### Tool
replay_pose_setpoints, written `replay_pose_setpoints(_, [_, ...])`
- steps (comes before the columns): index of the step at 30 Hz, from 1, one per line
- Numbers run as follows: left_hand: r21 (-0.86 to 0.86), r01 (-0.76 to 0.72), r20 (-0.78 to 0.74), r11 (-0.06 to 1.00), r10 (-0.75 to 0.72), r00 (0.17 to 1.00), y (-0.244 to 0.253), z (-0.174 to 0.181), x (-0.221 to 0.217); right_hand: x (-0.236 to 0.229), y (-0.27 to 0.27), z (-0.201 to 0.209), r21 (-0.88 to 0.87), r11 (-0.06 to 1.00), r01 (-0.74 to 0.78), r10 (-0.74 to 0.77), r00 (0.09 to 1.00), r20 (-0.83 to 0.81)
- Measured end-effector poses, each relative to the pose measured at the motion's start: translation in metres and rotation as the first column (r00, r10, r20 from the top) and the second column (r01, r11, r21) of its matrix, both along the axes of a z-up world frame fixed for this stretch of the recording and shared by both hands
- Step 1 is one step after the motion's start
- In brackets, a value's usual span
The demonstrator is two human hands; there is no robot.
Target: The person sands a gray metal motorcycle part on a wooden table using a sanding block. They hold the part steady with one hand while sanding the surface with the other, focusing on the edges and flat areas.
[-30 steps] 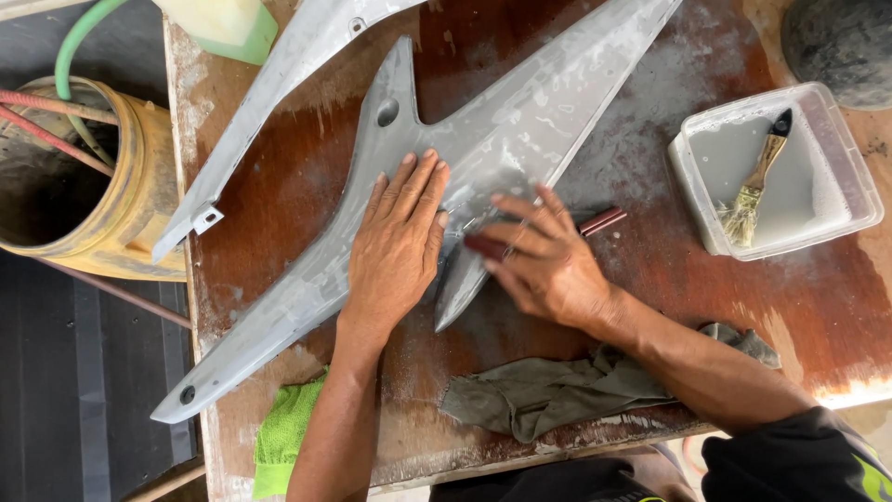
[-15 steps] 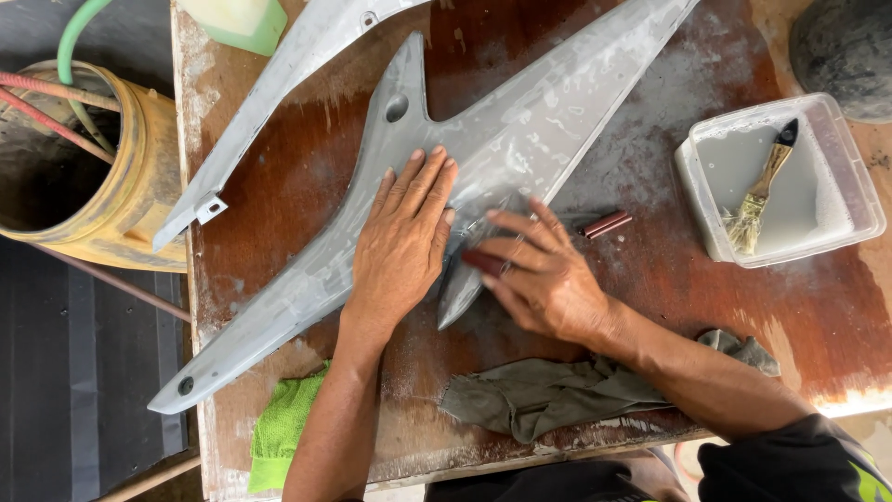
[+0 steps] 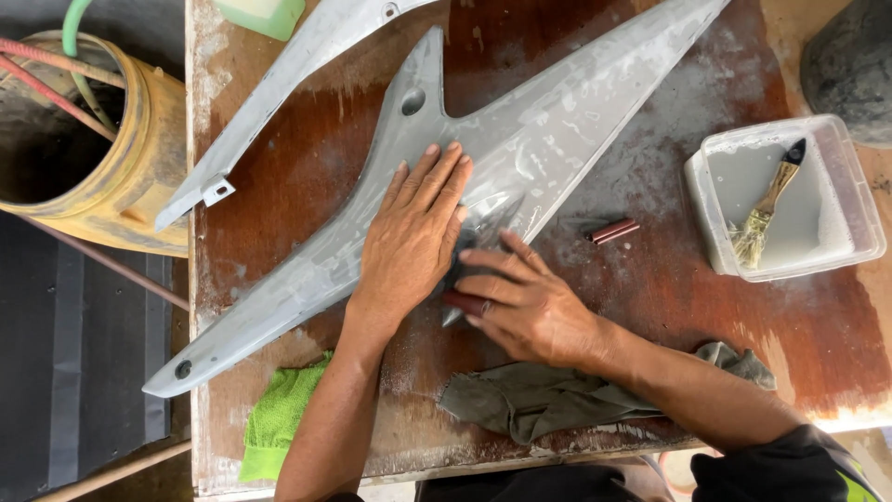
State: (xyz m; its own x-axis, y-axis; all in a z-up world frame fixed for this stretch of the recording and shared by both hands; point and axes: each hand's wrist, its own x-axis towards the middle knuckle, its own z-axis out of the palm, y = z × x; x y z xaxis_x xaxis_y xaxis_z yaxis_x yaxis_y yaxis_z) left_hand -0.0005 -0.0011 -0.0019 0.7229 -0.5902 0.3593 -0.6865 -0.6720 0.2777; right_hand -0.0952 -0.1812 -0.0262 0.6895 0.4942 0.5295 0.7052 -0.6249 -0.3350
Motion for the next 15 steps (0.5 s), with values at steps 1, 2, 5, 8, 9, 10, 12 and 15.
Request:
replay_pose_setpoints(1, [-0.002, -0.004, 0.001, 1.0, 0.004, 1.0, 0.0, -0.001, 0.001, 0.002, -0.001, -0.001, -0.002, 1.0, -0.004, 0.004, 1.0, 0.001])
replay_pose_setpoints(2, [0.004, -0.003, 0.013, 1.0, 0.003, 1.0, 0.0, -0.003, 0.001, 0.003, -0.002, -0.003, 0.003, 1.0, 0.008, -0.008, 1.0, 0.02])
replay_pose_setpoints(5, [0.01, -0.004, 0.023, 1.0, 0.004, 1.0, 0.001, -0.003, 0.0, 0.009, -0.011, -0.011, -0.014, 0.996, 0.092, -0.091, 0.994, 0.062])
replay_pose_setpoints(8, [0.013, -0.007, 0.024, 1.0, 0.006, 1.0, 0.001, -0.005, 0.002, 0.009, -0.013, -0.021, -0.04, 0.989, 0.143, -0.14, 0.988, 0.067])
replay_pose_setpoints(9, [0.018, -0.006, 0.024, 1.0, 0.006, 1.0, 0.001, -0.007, 0.003, 0.008, -0.012, -0.024, -0.042, 0.991, 0.123, -0.122, 0.992, 0.044])
replay_pose_setpoints(10, [0.013, -0.014, 0.024, 1.0, 0.013, 1.0, 0.001, -0.006, 0.002, 0.005, -0.006, -0.015, -0.047, 0.992, 0.116, -0.114, 0.993, 0.044])
replay_pose_setpoints(12, [0.007, -0.011, 0.036, 1.0, 0.011, 0.999, 0.001, -0.004, 0.001, -0.001, 0.006, 0.002, 0.021, 0.999, -0.025, 0.024, 0.999, 0.031])
replay_pose_setpoints(15, [0.012, 0.002, 0.017, 1.0, -0.002, 1.0, 0.002, -0.008, 0.003, 0.001, 0.0, -0.01, -0.036, 0.999, 0.013, -0.011, 0.999, 0.043])
